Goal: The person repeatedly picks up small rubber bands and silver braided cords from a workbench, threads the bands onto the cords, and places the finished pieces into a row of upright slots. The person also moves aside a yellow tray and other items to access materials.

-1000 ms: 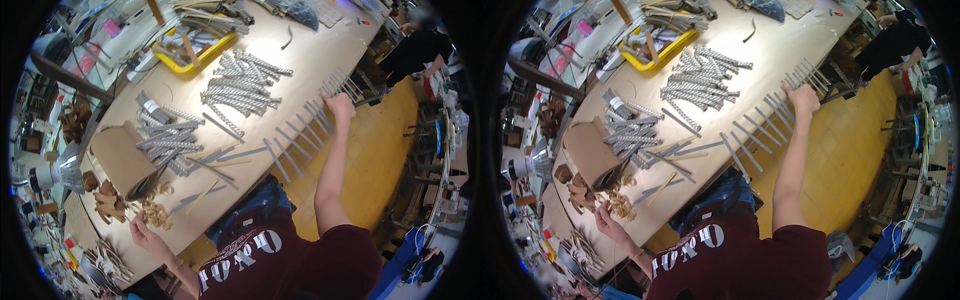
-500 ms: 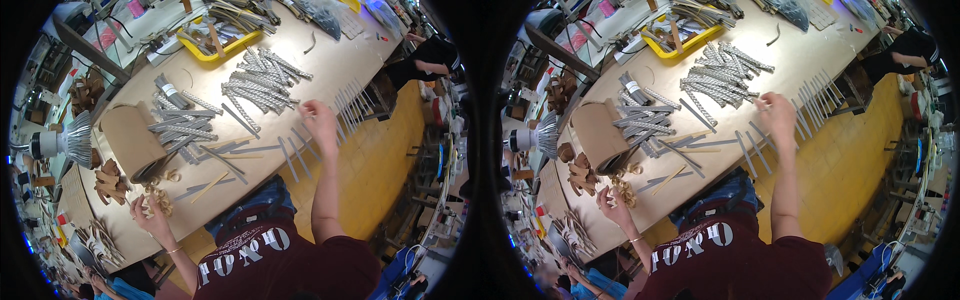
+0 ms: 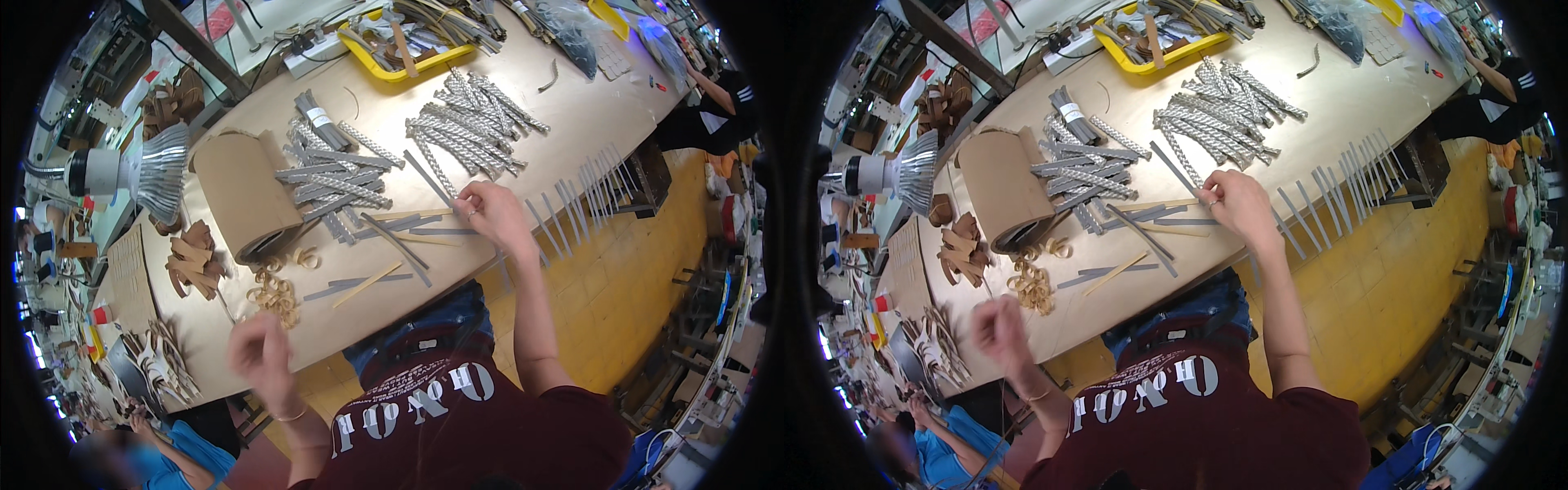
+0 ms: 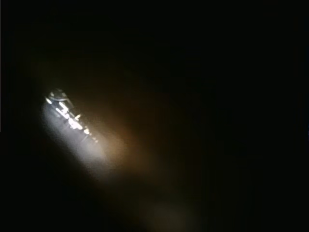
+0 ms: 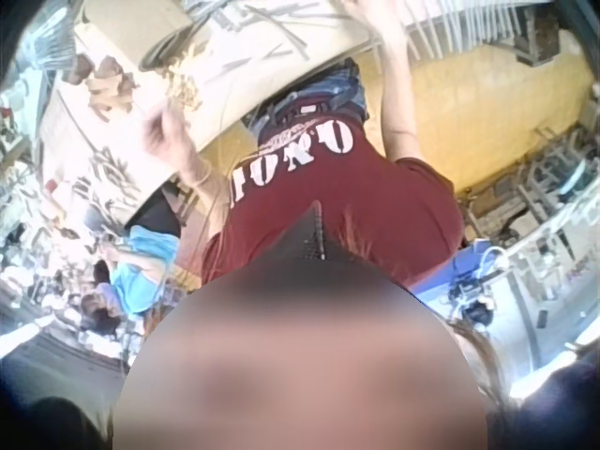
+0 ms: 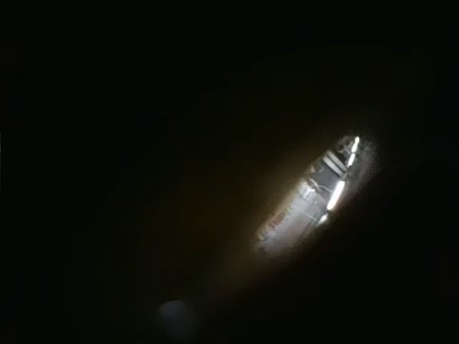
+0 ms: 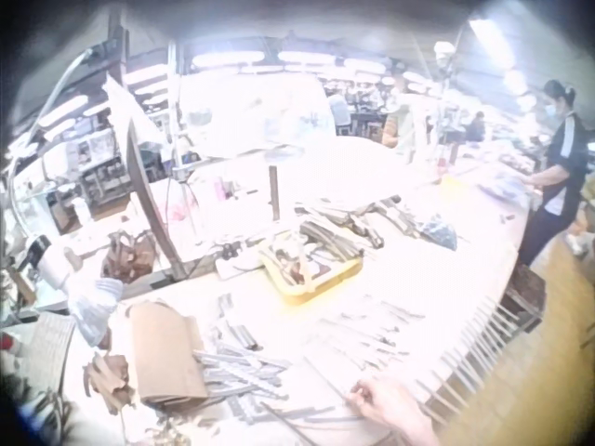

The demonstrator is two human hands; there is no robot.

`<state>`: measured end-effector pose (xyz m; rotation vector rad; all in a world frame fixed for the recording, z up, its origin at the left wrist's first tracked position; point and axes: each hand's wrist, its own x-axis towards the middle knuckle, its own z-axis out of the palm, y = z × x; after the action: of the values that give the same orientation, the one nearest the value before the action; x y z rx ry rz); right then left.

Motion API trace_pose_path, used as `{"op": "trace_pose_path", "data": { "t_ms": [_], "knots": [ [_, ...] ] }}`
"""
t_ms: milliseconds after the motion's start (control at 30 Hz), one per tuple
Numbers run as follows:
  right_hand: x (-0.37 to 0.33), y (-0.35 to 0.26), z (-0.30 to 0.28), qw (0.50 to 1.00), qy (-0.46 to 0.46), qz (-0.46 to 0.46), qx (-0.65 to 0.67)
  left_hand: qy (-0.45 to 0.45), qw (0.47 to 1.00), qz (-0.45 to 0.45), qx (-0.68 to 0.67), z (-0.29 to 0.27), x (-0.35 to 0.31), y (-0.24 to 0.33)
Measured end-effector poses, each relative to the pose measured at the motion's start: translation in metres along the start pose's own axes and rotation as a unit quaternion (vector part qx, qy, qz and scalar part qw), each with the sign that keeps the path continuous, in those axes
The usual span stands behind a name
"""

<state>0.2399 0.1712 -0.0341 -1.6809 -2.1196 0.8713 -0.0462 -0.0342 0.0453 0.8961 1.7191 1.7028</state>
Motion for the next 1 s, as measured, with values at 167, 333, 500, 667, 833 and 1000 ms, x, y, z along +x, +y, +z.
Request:
{"op": "trace_pose_path", "data": {
  "t_ms": [167,333,500,667,833,1000],
  "knots": [
    [-0.009,-0.007,0.012,0.997,0.065,0.012,-0.043,-0.248,0.905,0.234,-0.253,-0.003,0.022,0.108],
    [-0.012,-0.004,0.007,0.993,0.089,0.032,-0.064,-0.375,0.795,0.329,-0.344,0.020,0.026,0.154],
    [-0.012,-0.004,0.004,0.993,0.090,0.041,-0.058,-0.391,0.773,0.343,-0.364,0.024,0.022,0.168],
    [-0.007,-0.018,0.012,0.995,0.075,0.018,-0.058,-0.383,0.777,0.351,-0.356,0.019,0.011,0.176],
    [-0.001,-0.041,0.025,0.998,0.049,-0.038,-0.019,-0.364,0.784,0.369,-0.341,0.016,-0.001,0.188],
    [0.000,-0.049,0.031,0.993,0.035,-0.101,-0.040,-0.341,0.793,0.366,-0.347,0.018,-0.005,0.187]
  ]
}}
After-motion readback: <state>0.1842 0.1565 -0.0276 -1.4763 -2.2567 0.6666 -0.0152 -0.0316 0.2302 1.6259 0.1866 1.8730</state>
